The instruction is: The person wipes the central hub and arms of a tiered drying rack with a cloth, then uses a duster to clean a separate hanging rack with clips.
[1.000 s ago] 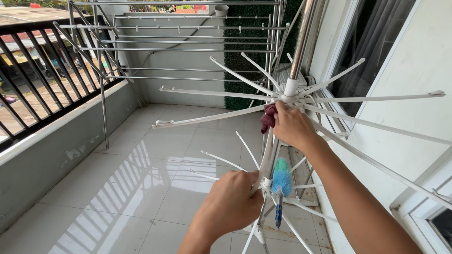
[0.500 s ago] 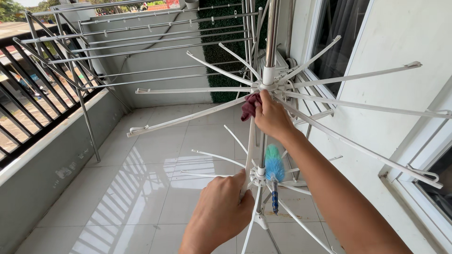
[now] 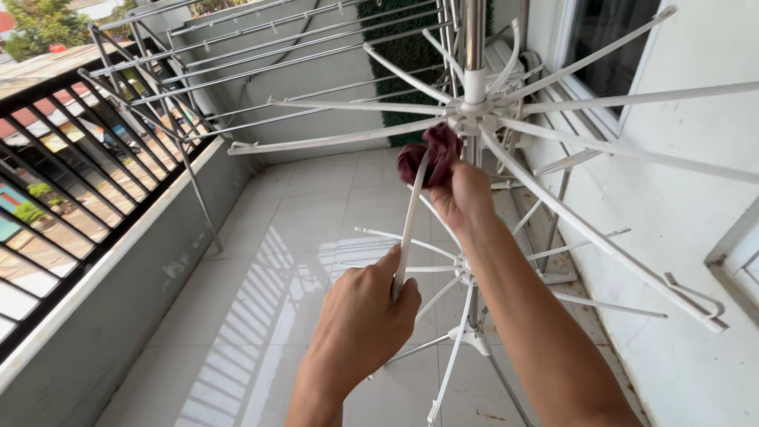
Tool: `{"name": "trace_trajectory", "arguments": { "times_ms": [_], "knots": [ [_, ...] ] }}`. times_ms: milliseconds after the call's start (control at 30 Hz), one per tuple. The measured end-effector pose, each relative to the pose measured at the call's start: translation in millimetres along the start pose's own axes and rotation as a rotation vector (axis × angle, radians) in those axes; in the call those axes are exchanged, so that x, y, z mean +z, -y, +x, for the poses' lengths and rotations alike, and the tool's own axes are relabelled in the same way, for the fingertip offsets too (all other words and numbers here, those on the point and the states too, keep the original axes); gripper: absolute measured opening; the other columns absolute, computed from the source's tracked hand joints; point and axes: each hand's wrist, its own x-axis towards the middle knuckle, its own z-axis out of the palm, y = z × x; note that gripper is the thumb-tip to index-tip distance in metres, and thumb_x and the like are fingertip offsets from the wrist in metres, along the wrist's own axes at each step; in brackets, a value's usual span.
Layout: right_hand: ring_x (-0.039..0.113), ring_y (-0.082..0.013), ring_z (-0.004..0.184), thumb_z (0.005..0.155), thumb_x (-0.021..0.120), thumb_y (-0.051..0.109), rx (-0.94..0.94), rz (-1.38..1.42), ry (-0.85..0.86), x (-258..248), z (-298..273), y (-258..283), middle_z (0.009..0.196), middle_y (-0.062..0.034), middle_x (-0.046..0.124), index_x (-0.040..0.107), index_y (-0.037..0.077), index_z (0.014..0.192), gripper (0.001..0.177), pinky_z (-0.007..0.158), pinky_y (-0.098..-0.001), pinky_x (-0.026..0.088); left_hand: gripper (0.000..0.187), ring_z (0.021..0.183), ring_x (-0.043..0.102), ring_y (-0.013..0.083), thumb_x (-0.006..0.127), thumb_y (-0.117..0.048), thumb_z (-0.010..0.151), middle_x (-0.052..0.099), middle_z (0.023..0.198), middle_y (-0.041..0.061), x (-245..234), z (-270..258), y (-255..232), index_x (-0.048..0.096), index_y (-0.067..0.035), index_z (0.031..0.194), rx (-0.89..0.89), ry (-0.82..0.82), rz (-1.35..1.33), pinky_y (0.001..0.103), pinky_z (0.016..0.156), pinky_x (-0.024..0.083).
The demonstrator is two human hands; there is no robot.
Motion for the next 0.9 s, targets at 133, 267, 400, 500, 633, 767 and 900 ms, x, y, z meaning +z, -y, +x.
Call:
{"name": "trace_trajectory", "arguments": {
  "times_ms": [133, 267, 400, 500, 633, 767, 900],
  "knots": [
    [0.063, -0.0235, 0.077, 0.101, 0.042, 0.006, -0.059, 0.034, 0.172, -11, 45, 3, 0.092, -0.0103, 0.064, 0.062, 0.008, 0.112, 0.023, 0.069, -0.0425, 0.057, 0.027, 0.039, 0.058, 0.0283, 0.057, -0.023, 0.098, 0.061, 0.048, 0.012, 14, -17, 8, 0.068, -0.001, 0.110, 0.067, -0.182, 0.128, 0.043, 0.045, 0.045],
    [0.059, -0.0188, 0.077, 0.102, 0.047, -0.002, -0.015, 0.188, 0.080, -13, 24, -7, 0.097, -0.0052, 0.068, 0.064, 0.007, 0.113, 0.022, 0.067, -0.0365, 0.049, 0.028, 0.039, 0.054, 0.0256, 0.049, -0.025, 0.107, 0.060, 0.052, 0.008, 38, -18, 17, 0.065, -0.001, 0.108, 0.100, -0.403, 0.269, 0.042, 0.039, 0.039],
    [0.056, -0.0161, 0.080, 0.107, 0.050, -0.010, 0.112, 0.312, 0.289, 2, -22, -39, 0.100, -0.0042, 0.065, 0.063, 0.010, 0.114, 0.025, 0.071, -0.0338, 0.047, 0.032, 0.033, 0.052, 0.0247, 0.045, -0.023, 0.107, 0.057, 0.047, 0.008, 46, -10, 25, 0.058, -0.001, 0.127, 0.087, -0.532, 0.260, 0.043, 0.036, 0.035],
    [0.061, -0.0205, 0.084, 0.103, 0.051, 0.002, 0.150, 0.096, 0.276, 16, -65, -58, 0.101, -0.0070, 0.065, 0.063, 0.003, 0.111, 0.014, 0.077, -0.0391, 0.054, 0.034, 0.032, 0.052, 0.0247, 0.043, -0.027, 0.108, 0.055, 0.044, 0.008, 44, -3, 32, 0.055, -0.004, 0.130, -0.008, -0.588, 0.219, 0.043, 0.036, 0.035],
    [0.067, -0.0165, 0.090, 0.108, 0.053, 0.018, 0.309, 0.088, 0.246, 26, -118, -79, 0.104, -0.0085, 0.069, 0.061, 0.000, 0.124, 0.025, 0.079, -0.0312, 0.057, 0.037, 0.035, 0.055, 0.0255, 0.042, -0.030, 0.109, 0.054, 0.043, 0.007, 33, 5, 44, 0.052, -0.004, 0.132, -0.033, -0.637, 0.176, 0.042, 0.038, 0.037],
    [0.070, -0.0159, 0.089, 0.108, 0.054, 0.013, 0.364, -0.071, 0.196, 25, -111, -70, 0.104, -0.0108, 0.072, 0.061, -0.006, 0.125, 0.026, 0.076, -0.0268, 0.059, 0.035, 0.037, 0.055, 0.0266, 0.040, -0.031, 0.109, 0.054, 0.045, 0.005, 29, 5, 42, 0.052, -0.006, 0.131, -0.020, -0.628, 0.142, 0.043, 0.039, 0.037],
    [0.073, -0.0240, 0.084, 0.103, 0.049, 0.004, 0.158, -0.065, 0.161, 24, -54, -39, 0.095, -0.0162, 0.070, 0.063, -0.005, 0.113, 0.019, 0.082, -0.0377, 0.065, 0.034, 0.034, 0.052, 0.0272, 0.039, -0.029, 0.108, 0.051, 0.041, 0.007, 32, 1, 34, 0.052, -0.007, 0.129, -0.079, -0.586, 0.130, 0.044, 0.040, 0.037]
  ]
}}
